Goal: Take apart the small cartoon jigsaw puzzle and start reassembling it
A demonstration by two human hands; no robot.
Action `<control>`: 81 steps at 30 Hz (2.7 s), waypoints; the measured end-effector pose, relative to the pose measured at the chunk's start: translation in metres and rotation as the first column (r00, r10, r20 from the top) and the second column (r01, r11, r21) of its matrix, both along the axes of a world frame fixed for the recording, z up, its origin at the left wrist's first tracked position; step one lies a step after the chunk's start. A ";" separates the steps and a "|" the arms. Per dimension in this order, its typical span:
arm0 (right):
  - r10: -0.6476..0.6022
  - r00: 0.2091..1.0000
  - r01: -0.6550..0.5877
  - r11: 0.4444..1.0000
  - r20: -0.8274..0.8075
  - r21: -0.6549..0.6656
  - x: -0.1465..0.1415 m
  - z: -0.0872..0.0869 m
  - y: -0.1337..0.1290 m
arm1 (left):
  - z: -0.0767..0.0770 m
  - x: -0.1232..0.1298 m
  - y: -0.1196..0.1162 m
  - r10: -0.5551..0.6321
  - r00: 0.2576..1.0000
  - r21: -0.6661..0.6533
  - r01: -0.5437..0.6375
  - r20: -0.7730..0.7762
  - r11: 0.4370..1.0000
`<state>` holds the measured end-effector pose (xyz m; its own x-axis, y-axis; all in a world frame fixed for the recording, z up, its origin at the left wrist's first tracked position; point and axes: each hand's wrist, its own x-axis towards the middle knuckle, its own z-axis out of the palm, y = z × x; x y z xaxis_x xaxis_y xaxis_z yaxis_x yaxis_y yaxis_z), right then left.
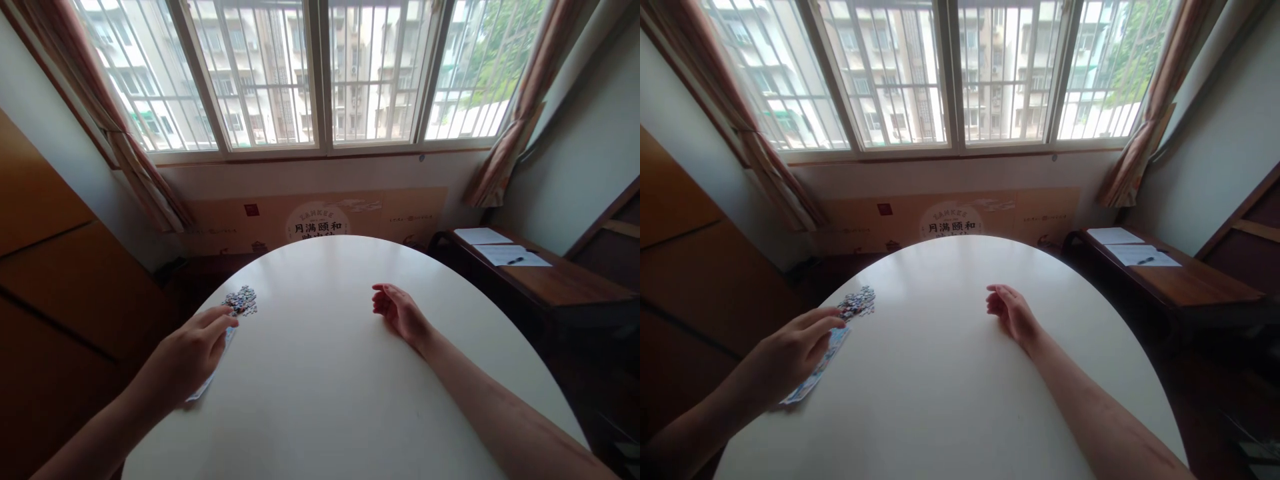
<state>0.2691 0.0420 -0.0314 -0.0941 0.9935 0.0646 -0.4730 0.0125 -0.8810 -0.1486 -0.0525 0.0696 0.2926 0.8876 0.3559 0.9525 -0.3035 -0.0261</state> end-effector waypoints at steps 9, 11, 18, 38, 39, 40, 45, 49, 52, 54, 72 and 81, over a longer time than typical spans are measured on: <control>-0.049 0.999 0.049 0.999 0.010 0.008 -0.004 0.005 -0.005 | 0.018 0.087 -0.017 -0.345 0.936 -0.240 0.322 -0.062 0.916; -0.053 0.998 0.053 0.999 0.022 0.010 -0.005 0.006 -0.007 | 0.013 0.101 -0.015 -0.363 0.929 -0.282 0.331 -0.067 0.900; -0.067 0.996 0.067 0.998 0.050 0.019 -0.005 0.006 -0.009 | -0.026 0.136 -0.009 -0.374 0.927 -0.339 0.355 0.008 0.872; -0.154 0.946 0.111 0.981 0.286 0.160 -0.010 0.002 -0.014 | -0.064 0.134 -0.012 -0.229 0.969 -0.383 0.247 0.093 0.890; -0.173 0.932 0.119 0.976 0.319 0.180 -0.010 0.001 -0.014 | -0.064 0.135 -0.012 -0.222 0.970 -0.387 0.242 0.097 0.890; -0.195 0.914 0.128 0.971 0.356 0.203 -0.009 0.000 -0.013 | -0.063 0.135 -0.013 -0.216 0.972 -0.394 0.237 0.098 0.888; -0.345 0.774 0.170 0.921 0.530 0.352 0.007 -0.004 -0.009 | -0.059 0.136 -0.014 -0.185 0.979 -0.463 0.203 0.084 0.863; -0.455 0.666 0.189 0.869 0.591 0.456 0.021 -0.003 -0.003 | -0.058 0.137 -0.013 -0.175 0.981 -0.485 0.194 0.084 0.853; -0.496 0.584 0.164 0.848 0.643 0.505 0.025 -0.006 0.004 | -0.060 0.139 -0.013 -0.139 0.987 -0.484 0.161 0.080 0.860; -0.497 0.523 0.115 0.846 0.692 0.520 0.025 -0.010 0.008 | -0.061 0.141 -0.013 -0.113 0.990 -0.481 0.140 0.085 0.866; -0.349 0.028 -0.152 0.925 0.937 0.349 0.014 -0.004 -0.007 | -0.068 0.144 -0.015 -0.137 0.986 -0.392 0.162 0.091 0.906; -0.325 -0.039 -0.160 0.935 0.945 0.315 0.012 -0.001 -0.007 | -0.058 0.142 -0.019 -0.116 0.990 -0.463 0.142 0.084 0.875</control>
